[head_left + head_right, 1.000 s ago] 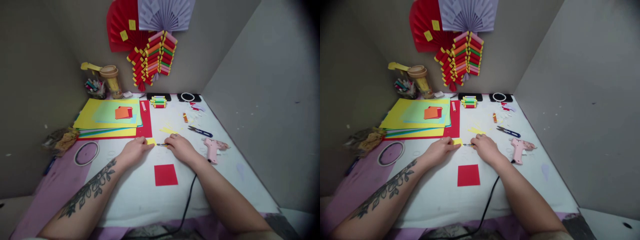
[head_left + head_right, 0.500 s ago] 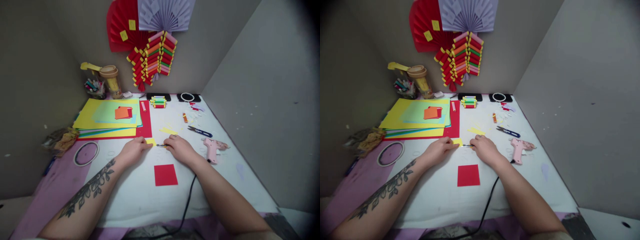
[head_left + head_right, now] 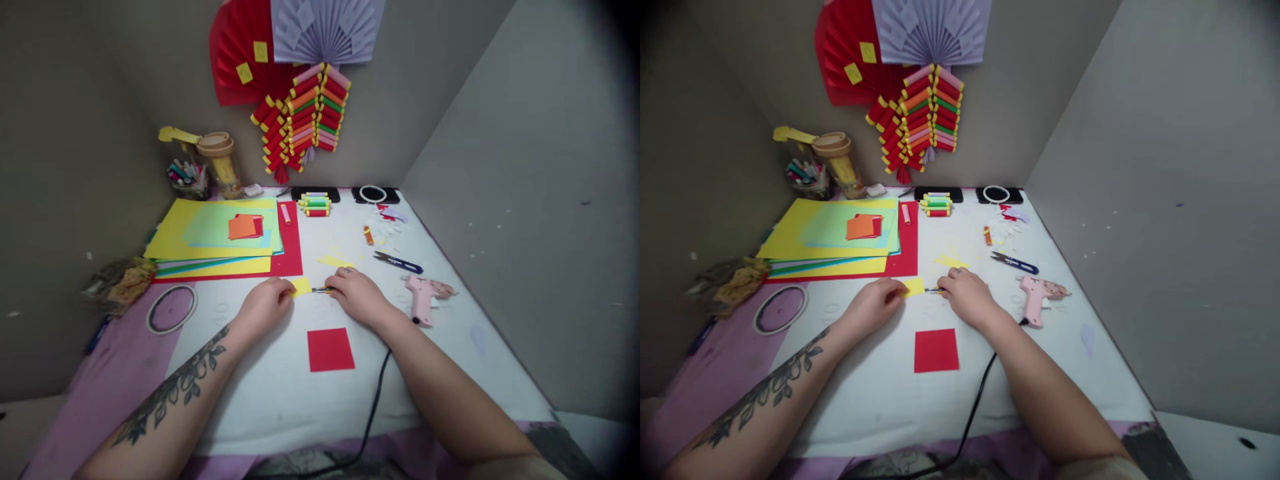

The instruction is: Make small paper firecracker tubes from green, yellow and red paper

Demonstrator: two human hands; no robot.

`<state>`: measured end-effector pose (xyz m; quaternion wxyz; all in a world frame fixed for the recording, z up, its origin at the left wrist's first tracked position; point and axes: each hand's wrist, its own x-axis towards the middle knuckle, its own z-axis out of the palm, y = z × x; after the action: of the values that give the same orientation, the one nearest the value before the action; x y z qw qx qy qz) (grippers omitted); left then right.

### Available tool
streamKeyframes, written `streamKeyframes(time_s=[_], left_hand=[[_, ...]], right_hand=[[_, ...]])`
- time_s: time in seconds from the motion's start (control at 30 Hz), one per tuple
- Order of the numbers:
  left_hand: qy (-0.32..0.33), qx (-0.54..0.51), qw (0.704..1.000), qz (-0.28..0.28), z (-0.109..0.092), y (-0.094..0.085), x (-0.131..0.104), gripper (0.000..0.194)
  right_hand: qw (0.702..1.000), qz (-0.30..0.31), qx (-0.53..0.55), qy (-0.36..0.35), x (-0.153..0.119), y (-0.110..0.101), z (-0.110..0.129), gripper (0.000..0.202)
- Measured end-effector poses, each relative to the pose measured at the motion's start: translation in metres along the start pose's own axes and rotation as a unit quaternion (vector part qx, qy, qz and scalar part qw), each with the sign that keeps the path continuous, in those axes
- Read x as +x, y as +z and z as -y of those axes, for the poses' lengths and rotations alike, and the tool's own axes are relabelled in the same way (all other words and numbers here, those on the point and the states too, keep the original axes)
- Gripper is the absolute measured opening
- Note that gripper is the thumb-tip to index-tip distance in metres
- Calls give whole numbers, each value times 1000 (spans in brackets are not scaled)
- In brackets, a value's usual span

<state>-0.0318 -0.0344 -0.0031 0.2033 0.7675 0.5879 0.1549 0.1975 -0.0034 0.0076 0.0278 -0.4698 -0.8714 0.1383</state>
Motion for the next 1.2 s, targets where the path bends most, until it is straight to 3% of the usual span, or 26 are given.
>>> streamKeyframes(time_s=[0.27,0.67,1.2], left_hand=[[118,48,989,76,12,-14,-1,33],[117,57,986,104,15,-18,2,35],[128,57,986,90,18,-16,2,34]], right_hand=[[1000,8,-3,-3,-1,-1,1,20],[1000,11,-19,-23,-3,0,2,18],[1000,18,-8,-16,-3,-2,11,18]])
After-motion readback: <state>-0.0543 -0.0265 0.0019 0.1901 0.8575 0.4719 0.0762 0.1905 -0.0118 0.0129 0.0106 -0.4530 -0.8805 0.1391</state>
